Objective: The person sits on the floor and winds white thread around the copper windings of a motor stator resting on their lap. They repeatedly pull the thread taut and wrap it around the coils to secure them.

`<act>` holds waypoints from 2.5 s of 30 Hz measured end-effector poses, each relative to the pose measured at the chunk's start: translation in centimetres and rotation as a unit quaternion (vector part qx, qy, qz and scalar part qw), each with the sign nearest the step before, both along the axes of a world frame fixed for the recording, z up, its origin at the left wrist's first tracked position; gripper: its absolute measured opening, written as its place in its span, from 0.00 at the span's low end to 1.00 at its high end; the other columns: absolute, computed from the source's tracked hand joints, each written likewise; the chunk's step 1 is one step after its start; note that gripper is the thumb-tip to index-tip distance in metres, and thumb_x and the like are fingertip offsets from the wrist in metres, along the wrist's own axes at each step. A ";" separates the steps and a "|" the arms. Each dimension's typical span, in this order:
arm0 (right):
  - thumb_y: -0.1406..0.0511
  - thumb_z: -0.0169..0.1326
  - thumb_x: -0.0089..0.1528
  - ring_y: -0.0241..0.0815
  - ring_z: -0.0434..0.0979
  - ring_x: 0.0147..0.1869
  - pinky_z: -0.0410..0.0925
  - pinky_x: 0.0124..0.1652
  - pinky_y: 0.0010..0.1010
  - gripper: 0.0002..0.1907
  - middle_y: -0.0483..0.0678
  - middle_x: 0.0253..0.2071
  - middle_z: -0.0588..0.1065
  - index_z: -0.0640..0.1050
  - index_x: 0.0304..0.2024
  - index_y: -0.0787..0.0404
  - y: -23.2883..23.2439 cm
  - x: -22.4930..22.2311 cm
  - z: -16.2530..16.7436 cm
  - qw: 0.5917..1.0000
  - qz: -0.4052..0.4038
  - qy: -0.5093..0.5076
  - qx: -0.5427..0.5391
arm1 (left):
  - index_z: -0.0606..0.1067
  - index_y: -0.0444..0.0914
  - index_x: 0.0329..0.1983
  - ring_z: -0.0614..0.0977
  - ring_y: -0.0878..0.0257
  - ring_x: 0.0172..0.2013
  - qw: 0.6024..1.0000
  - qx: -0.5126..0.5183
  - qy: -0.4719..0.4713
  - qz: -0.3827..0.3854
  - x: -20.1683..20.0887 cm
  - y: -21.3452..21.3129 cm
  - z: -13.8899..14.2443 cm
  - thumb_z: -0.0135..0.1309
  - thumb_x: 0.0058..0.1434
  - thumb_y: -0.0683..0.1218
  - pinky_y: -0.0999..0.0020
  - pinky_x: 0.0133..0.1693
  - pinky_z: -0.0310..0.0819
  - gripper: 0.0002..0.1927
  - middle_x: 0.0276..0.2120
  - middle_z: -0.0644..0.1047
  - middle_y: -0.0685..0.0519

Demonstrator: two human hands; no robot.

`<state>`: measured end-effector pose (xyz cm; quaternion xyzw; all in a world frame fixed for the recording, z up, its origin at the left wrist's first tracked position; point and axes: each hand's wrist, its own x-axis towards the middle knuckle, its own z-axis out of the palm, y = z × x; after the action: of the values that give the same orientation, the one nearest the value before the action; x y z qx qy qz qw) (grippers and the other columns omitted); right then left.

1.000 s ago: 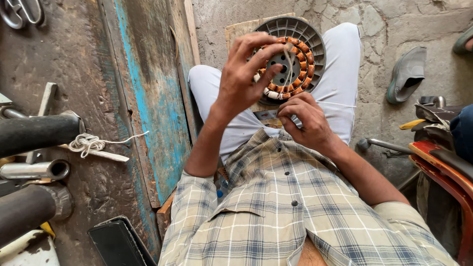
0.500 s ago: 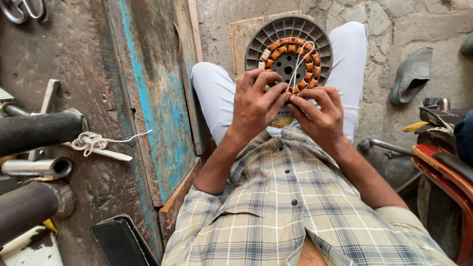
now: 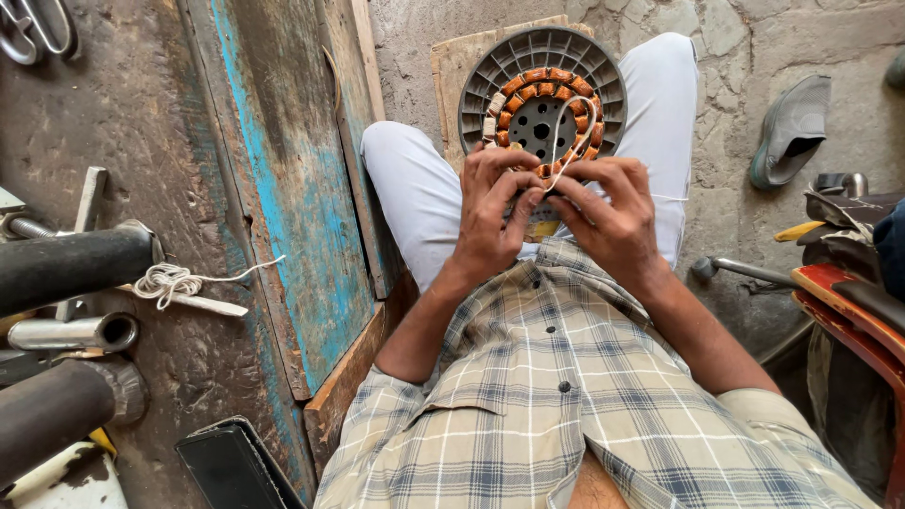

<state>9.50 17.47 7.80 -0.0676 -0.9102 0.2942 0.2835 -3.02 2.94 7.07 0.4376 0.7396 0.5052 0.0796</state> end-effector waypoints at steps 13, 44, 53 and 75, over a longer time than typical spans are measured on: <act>0.74 0.60 0.65 0.45 0.79 0.52 0.73 0.56 0.37 0.06 0.48 0.45 0.81 0.78 0.44 0.62 -0.5 0.3 -1.3 0.973 0.054 0.041 -0.221 | 0.81 0.43 0.48 0.71 0.58 0.61 0.996 0.037 0.046 0.062 -0.5 -1.6 -1.3 0.65 0.66 0.44 0.63 0.64 0.64 0.09 0.55 0.75 0.57; 0.79 0.59 0.61 0.44 0.84 0.38 0.77 0.38 0.32 0.06 0.55 0.35 0.80 0.77 0.39 0.67 2.8 -5.4 1.0 0.967 0.215 0.028 -0.132 | 0.76 0.41 0.46 0.74 0.56 0.59 0.982 0.097 0.161 0.029 -1.2 0.2 -4.6 0.68 0.61 0.45 0.53 0.65 0.70 0.14 0.52 0.78 0.56; 0.65 0.68 0.68 0.44 0.71 0.54 0.67 0.52 0.35 0.06 0.46 0.51 0.74 0.81 0.41 0.55 7.0 -9.6 -1.2 0.976 0.179 -0.006 0.127 | 0.76 0.44 0.48 0.72 0.57 0.61 0.979 0.115 0.161 0.046 -0.3 0.7 -5.8 0.69 0.62 0.47 0.55 0.63 0.71 0.14 0.55 0.75 0.56; 0.69 0.67 0.65 0.48 0.67 0.65 0.60 0.63 0.42 0.06 0.45 0.56 0.74 0.80 0.39 0.60 6.1 -8.2 -0.6 0.993 0.112 -0.033 0.025 | 0.80 0.54 0.48 0.70 0.60 0.62 0.961 0.102 0.255 0.023 -0.9 -0.1 -6.9 0.66 0.64 0.49 0.54 0.63 0.68 0.10 0.57 0.73 0.61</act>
<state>1.34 23.56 7.20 0.0322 -0.9280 0.2985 0.2206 -3.91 2.83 0.21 0.5407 0.6895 0.4515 -0.1686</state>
